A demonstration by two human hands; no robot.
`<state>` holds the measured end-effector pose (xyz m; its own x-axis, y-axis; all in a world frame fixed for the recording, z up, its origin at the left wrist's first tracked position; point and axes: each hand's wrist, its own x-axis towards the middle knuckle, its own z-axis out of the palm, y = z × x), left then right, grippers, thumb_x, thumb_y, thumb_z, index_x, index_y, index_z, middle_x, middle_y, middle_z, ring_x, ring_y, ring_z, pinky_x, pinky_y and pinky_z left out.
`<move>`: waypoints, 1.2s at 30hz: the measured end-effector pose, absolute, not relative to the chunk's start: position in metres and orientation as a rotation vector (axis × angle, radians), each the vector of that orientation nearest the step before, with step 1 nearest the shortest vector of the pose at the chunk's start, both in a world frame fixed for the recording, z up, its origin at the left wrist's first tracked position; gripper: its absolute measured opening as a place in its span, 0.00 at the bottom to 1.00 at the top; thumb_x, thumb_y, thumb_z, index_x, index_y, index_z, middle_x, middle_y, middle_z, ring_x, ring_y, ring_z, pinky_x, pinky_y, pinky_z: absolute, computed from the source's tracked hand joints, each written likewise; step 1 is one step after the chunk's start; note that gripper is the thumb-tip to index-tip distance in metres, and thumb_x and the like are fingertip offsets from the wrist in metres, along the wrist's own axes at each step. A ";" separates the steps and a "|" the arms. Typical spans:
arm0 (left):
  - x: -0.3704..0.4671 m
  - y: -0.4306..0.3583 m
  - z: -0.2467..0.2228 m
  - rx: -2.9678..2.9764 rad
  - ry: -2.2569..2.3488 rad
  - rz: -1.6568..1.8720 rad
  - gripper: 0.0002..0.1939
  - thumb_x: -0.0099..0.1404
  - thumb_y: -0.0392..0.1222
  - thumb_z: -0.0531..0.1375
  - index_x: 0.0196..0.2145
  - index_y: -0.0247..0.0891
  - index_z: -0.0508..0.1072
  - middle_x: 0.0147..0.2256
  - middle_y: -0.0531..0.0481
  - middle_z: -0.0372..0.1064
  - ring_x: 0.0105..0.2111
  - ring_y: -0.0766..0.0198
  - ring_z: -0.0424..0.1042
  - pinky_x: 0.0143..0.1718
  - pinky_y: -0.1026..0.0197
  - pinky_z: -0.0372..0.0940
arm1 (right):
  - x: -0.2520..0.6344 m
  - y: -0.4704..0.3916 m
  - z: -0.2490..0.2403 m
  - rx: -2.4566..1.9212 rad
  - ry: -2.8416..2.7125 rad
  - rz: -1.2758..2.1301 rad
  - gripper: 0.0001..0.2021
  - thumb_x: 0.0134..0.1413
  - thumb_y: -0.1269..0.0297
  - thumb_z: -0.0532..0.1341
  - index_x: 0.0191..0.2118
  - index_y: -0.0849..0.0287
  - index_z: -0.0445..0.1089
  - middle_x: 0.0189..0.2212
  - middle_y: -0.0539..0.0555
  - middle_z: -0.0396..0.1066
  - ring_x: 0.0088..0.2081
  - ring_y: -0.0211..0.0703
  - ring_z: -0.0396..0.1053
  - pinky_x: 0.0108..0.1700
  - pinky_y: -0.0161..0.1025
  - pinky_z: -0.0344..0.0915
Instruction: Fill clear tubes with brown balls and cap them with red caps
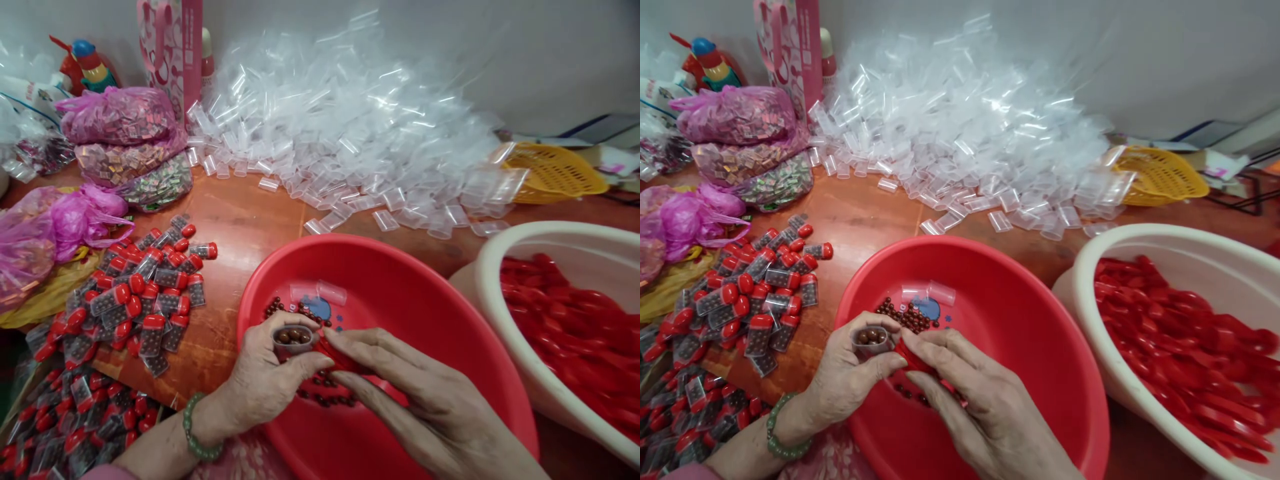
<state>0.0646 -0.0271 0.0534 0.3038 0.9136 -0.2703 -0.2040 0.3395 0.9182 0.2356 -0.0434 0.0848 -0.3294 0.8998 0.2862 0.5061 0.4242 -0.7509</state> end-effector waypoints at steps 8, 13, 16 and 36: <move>0.062 -0.025 0.054 0.947 0.929 0.881 0.11 0.60 0.40 0.62 0.40 0.36 0.70 0.35 0.50 0.70 0.36 0.66 0.69 0.41 0.64 0.64 | 0.236 -0.034 0.075 -1.197 -1.755 0.862 0.18 0.54 0.72 0.64 0.48 0.43 0.74 0.39 0.48 0.77 0.39 0.40 0.77 0.40 0.34 0.77; 0.062 -0.023 0.053 0.838 0.741 0.737 0.13 0.59 0.46 0.65 0.35 0.34 0.71 0.30 0.52 0.66 0.29 0.70 0.65 0.34 0.66 0.62 | 0.234 -0.024 0.084 -1.169 -1.690 0.800 0.19 0.52 0.72 0.66 0.47 0.41 0.75 0.39 0.48 0.78 0.40 0.44 0.76 0.43 0.40 0.77; 0.062 -0.022 0.052 0.827 0.660 0.757 0.15 0.57 0.49 0.67 0.34 0.33 0.73 0.30 0.51 0.66 0.30 0.70 0.64 0.34 0.66 0.62 | 0.226 -0.020 0.090 -1.038 -1.817 0.823 0.22 0.53 0.76 0.64 0.49 0.41 0.73 0.39 0.48 0.77 0.40 0.42 0.76 0.40 0.37 0.76; 0.064 -0.016 0.049 0.895 0.578 0.622 0.03 0.61 0.37 0.57 0.30 0.35 0.67 0.26 0.55 0.58 0.26 0.71 0.56 0.30 0.66 0.55 | 0.232 -0.014 0.087 -1.079 -2.158 0.752 0.08 0.62 0.71 0.57 0.45 0.52 0.67 0.36 0.51 0.73 0.37 0.37 0.73 0.37 0.29 0.72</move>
